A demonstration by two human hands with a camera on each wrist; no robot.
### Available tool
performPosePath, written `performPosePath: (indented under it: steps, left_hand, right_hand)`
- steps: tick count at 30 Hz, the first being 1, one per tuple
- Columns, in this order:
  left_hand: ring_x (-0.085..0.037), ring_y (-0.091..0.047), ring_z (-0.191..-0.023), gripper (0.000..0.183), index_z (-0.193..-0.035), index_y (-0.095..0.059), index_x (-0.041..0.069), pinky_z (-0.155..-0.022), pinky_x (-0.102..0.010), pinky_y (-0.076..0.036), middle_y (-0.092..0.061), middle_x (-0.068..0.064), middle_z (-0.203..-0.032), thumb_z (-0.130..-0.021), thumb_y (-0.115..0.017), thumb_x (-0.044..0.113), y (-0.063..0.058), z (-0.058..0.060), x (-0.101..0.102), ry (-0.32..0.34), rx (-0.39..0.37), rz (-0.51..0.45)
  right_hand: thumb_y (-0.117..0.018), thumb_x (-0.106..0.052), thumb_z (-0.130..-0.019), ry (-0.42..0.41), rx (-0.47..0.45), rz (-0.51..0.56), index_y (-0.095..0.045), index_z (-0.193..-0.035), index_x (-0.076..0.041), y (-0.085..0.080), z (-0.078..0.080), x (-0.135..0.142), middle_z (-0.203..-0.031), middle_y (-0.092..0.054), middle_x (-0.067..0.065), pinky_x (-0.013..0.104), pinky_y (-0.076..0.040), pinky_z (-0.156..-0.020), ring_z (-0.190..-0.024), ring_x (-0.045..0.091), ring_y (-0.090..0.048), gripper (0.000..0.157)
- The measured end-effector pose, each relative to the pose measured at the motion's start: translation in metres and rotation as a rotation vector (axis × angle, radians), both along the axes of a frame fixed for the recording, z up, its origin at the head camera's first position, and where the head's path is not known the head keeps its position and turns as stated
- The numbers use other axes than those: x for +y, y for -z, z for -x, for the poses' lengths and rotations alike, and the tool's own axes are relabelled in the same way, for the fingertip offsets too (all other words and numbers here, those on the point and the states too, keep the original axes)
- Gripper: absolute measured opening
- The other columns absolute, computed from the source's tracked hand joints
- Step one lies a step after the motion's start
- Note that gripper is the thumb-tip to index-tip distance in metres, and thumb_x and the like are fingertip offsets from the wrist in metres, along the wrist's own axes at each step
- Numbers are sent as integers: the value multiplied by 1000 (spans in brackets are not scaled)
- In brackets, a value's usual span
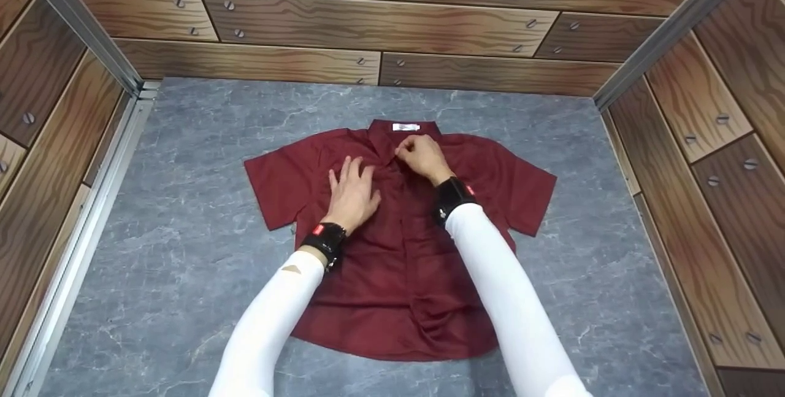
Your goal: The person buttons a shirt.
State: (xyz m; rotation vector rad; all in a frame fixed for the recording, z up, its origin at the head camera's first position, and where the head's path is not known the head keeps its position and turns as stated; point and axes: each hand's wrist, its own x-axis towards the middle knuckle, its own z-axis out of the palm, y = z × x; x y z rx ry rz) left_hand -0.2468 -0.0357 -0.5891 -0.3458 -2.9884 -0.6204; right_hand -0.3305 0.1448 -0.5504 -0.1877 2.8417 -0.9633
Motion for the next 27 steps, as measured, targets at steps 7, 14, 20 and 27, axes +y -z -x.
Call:
performPosePath:
  steps: [7, 14, 20, 27]
  left_hand:
    - [-29, -50, -119, 35, -124, -61, 14, -95, -49, -43, -50, -9, -127, -89, -61, 15, -9, 13, 7, 8, 194, -199]
    - [-28, -54, -119, 35, -126, -62, 14, -95, -47, -46, -56, -5, -131, -91, -63, 15, -12, 27, 19, 27, 130, -354]
    - [-23, -55, -120, 38, -126, -64, 15, -104, -36, -40, -59, -3, -129, -88, -70, 21, -8, 36, 29, 3, 44, -478]
    - [-13, -61, -115, 32, -116, -71, 14, -101, -26, -42, -69, 1, -118, -85, -74, 23, -4, 43, 35, -74, -14, -641]
  right_hand:
    - [-66, -29, -90, 63, -52, 201, -73, -91, -3, -5, -5, 0, -80, -63, 2, 22, -40, -65, -73, 14, -53, 27]
    - [-58, -8, -94, 88, -181, 471, -68, -105, 4, 4, -12, 3, -94, -67, 9, 25, -48, -73, -77, 13, -59, 19]
    - [-56, -3, -94, 125, -234, 597, -65, -112, 4, 8, -18, 8, -97, -67, 11, 35, -49, -81, -80, 15, -60, 21]
    - [-56, -6, -95, 164, -297, 691, -62, -115, 2, 14, -20, 10, -91, -65, 3, 31, -49, -79, -83, 15, -61, 22]
